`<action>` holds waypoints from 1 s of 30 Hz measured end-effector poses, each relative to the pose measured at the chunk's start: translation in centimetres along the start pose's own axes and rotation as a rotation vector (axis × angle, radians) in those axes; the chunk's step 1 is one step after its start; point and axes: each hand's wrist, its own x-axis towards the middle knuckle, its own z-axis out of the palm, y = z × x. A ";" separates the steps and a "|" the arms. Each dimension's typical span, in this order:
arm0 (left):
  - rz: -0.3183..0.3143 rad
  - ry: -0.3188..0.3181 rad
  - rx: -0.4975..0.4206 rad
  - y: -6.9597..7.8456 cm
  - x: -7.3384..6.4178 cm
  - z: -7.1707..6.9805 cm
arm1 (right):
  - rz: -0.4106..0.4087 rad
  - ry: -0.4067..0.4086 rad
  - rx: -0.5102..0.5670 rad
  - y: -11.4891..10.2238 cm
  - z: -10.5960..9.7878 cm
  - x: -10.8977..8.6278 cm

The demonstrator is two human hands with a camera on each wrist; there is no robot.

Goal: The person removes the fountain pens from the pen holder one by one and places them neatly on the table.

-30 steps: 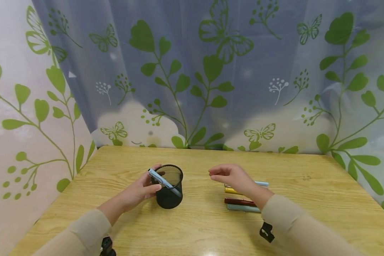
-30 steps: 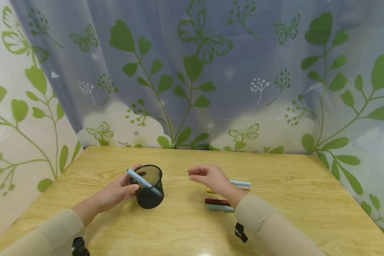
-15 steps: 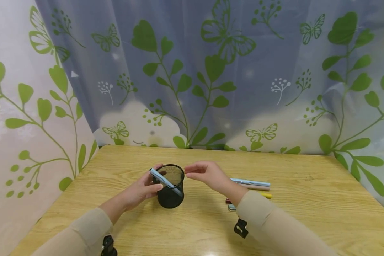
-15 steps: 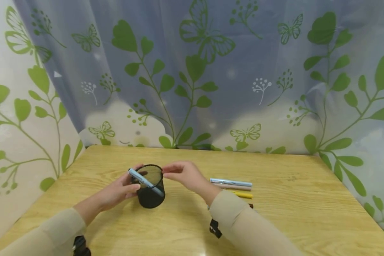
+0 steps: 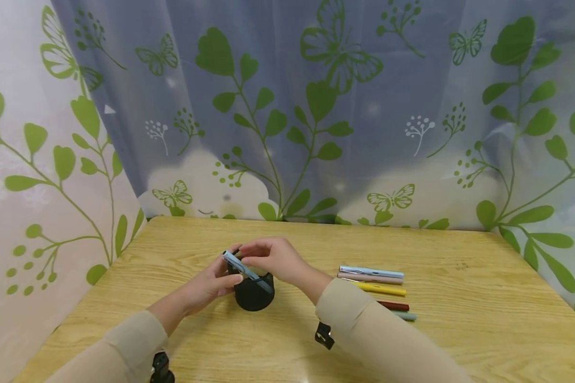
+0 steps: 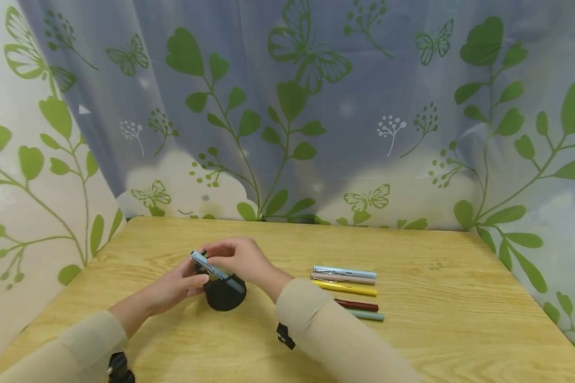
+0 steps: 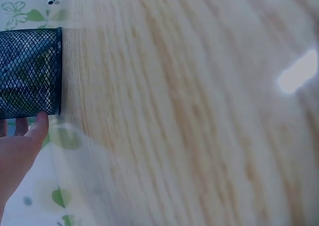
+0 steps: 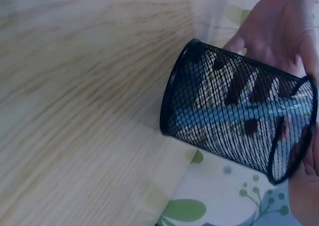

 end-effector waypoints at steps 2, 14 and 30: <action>0.003 -0.007 -0.007 0.0 0.1 0.1 | 0.015 0.014 -0.030 0.0 0.3 0.4; 0.014 -0.042 -0.044 -0.2 -0.2 -0.2 | 0.007 0.028 -0.359 -0.8 1.9 1.0; -0.009 -0.003 -0.045 -0.2 -0.1 0.1 | 0.026 0.141 -0.005 -0.4 1.3 0.7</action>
